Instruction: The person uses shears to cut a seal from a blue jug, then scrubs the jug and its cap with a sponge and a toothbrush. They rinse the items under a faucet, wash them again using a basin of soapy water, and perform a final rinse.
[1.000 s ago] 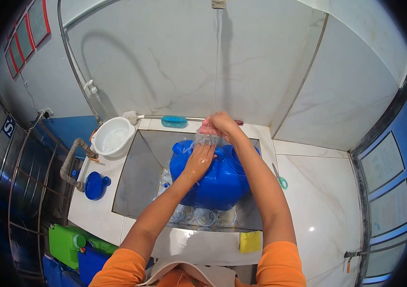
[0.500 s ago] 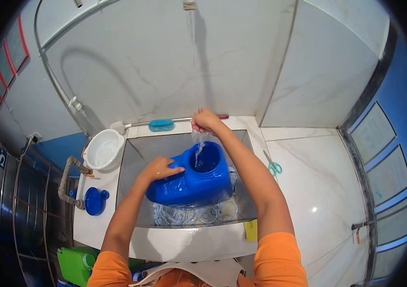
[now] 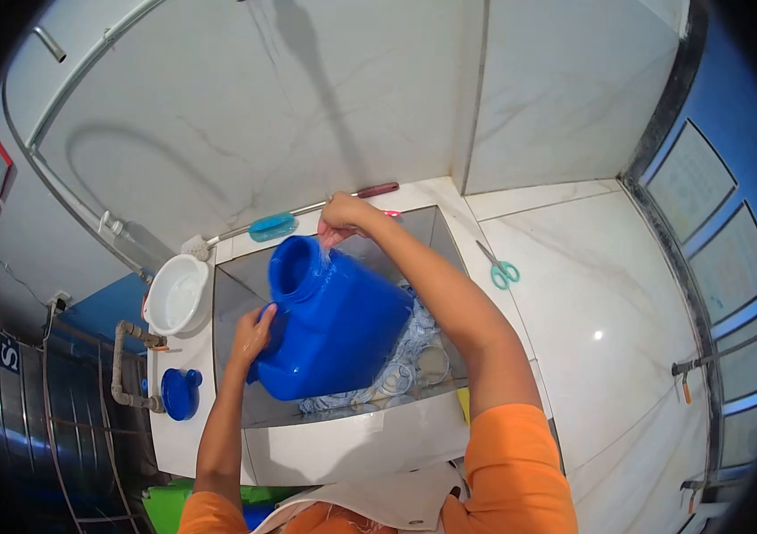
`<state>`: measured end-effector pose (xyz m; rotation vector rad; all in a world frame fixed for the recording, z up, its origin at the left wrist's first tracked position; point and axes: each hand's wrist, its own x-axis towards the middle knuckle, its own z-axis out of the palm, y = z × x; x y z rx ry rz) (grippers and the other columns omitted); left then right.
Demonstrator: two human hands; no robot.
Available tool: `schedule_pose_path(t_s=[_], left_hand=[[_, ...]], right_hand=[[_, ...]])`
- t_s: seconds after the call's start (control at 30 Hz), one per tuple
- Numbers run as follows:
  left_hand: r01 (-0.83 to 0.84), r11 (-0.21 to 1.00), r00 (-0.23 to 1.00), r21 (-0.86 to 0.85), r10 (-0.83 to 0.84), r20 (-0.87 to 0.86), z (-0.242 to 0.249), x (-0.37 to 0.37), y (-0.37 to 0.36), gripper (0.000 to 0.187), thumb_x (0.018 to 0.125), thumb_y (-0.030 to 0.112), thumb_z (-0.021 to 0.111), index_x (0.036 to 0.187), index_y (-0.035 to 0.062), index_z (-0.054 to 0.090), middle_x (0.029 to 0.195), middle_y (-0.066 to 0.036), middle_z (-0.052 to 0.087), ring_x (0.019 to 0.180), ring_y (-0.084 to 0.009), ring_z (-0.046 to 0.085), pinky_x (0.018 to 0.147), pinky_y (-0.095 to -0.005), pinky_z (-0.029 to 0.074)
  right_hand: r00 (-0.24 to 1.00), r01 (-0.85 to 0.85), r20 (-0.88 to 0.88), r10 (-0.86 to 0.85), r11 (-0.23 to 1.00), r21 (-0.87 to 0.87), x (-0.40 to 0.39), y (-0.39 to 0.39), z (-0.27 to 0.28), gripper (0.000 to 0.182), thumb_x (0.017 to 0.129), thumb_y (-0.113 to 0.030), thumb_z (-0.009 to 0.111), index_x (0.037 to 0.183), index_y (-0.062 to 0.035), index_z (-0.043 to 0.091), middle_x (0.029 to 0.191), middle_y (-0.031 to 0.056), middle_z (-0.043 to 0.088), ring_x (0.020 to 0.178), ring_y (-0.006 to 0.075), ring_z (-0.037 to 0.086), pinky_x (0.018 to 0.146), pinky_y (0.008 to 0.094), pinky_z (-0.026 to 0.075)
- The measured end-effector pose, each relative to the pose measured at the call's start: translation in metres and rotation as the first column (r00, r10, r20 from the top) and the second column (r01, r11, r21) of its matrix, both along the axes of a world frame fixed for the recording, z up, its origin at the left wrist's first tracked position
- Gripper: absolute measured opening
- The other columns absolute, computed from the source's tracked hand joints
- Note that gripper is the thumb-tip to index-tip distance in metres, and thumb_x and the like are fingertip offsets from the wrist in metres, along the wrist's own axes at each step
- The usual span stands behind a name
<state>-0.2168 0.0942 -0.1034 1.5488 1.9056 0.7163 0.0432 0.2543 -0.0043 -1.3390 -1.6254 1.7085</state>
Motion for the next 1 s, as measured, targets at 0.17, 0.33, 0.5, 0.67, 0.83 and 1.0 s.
schedule_pose_path(t_s=[0.17,0.33,0.5,0.67,0.83,1.0], left_hand=[[0.372,0.918,0.928,0.140,-0.367,-0.062,0.034,0.048,0.056,0.052,0.084,0.050,0.056,0.079,-0.0003,0.067,0.067,-0.016,0.062,0.066,-0.0255,0.062,0.064,-0.0380,0.047],[0.559,0.813,0.821,0.162,-0.570,0.028,0.034,0.092,0.109,0.053,0.083,0.051,0.058,0.077,-0.0011,0.065,0.067,-0.015,0.063,0.066,-0.0249,0.063,0.066,-0.0376,0.049],[0.514,0.832,0.855,-0.207,-0.515,0.056,0.063,0.100,0.093,0.059,0.089,0.054,0.047,0.075,-0.0015,0.064,0.059,-0.013,0.060,0.056,-0.0236,0.061,0.065,-0.0358,0.050],[0.330,0.935,0.944,-0.130,-0.325,0.058,0.020,0.072,0.061,0.063,0.096,0.051,0.028,0.083,-0.0032,0.058,0.056,-0.015,0.057,0.043,-0.0267,0.056,0.052,-0.0407,0.048],[0.330,0.913,0.929,0.240,-0.359,0.088,0.020,0.089,0.003,0.048,0.098,0.037,0.036,0.096,-0.0051,0.059,0.087,-0.022,0.064,0.072,-0.0338,0.063,0.074,-0.0455,0.047],[-0.082,0.911,0.954,0.404,-0.045,0.296,-0.049,0.002,-0.032,0.042,0.096,0.035,0.041,0.101,-0.0010,0.060,0.099,-0.015,0.064,0.095,-0.0255,0.058,0.082,-0.0388,0.044]], right_hand=[[0.986,0.001,-0.166,-0.032,0.983,-0.184,0.001,-0.004,0.030,0.016,0.084,0.000,0.046,0.086,0.0108,0.057,0.081,0.0215,0.063,0.068,0.0269,0.067,0.065,0.0328,0.060],[0.986,0.045,-0.153,-0.060,0.994,-0.102,-0.002,-0.012,0.041,0.017,0.086,-0.002,0.046,0.084,0.0095,0.058,0.080,0.0177,0.062,0.075,0.0259,0.067,0.071,0.0316,0.059],[0.988,0.043,-0.151,-0.041,0.999,0.007,0.004,-0.021,0.022,0.020,0.083,-0.007,0.048,0.086,0.0100,0.059,0.083,0.0196,0.063,0.069,0.0290,0.066,0.070,0.0322,0.057],[0.709,-0.515,0.703,-0.046,0.647,0.562,0.001,-0.096,-0.035,0.051,0.072,-0.028,0.065,0.106,0.0104,0.056,0.096,0.0226,0.061,0.091,0.0368,0.060,0.077,0.0413,0.048],[0.682,-0.506,0.584,-0.441,0.293,0.811,-0.015,-0.111,-0.067,0.066,0.072,-0.038,0.067,0.121,0.0030,0.051,0.085,0.0118,0.057,0.084,0.0261,0.058,0.070,0.0382,0.044],[0.781,-0.395,0.439,-0.444,0.192,0.898,-0.014,-0.119,-0.063,0.063,0.074,-0.044,0.064,0.119,-0.0004,0.054,0.075,0.0091,0.054,0.068,0.0239,0.056,0.060,0.0366,0.040]])
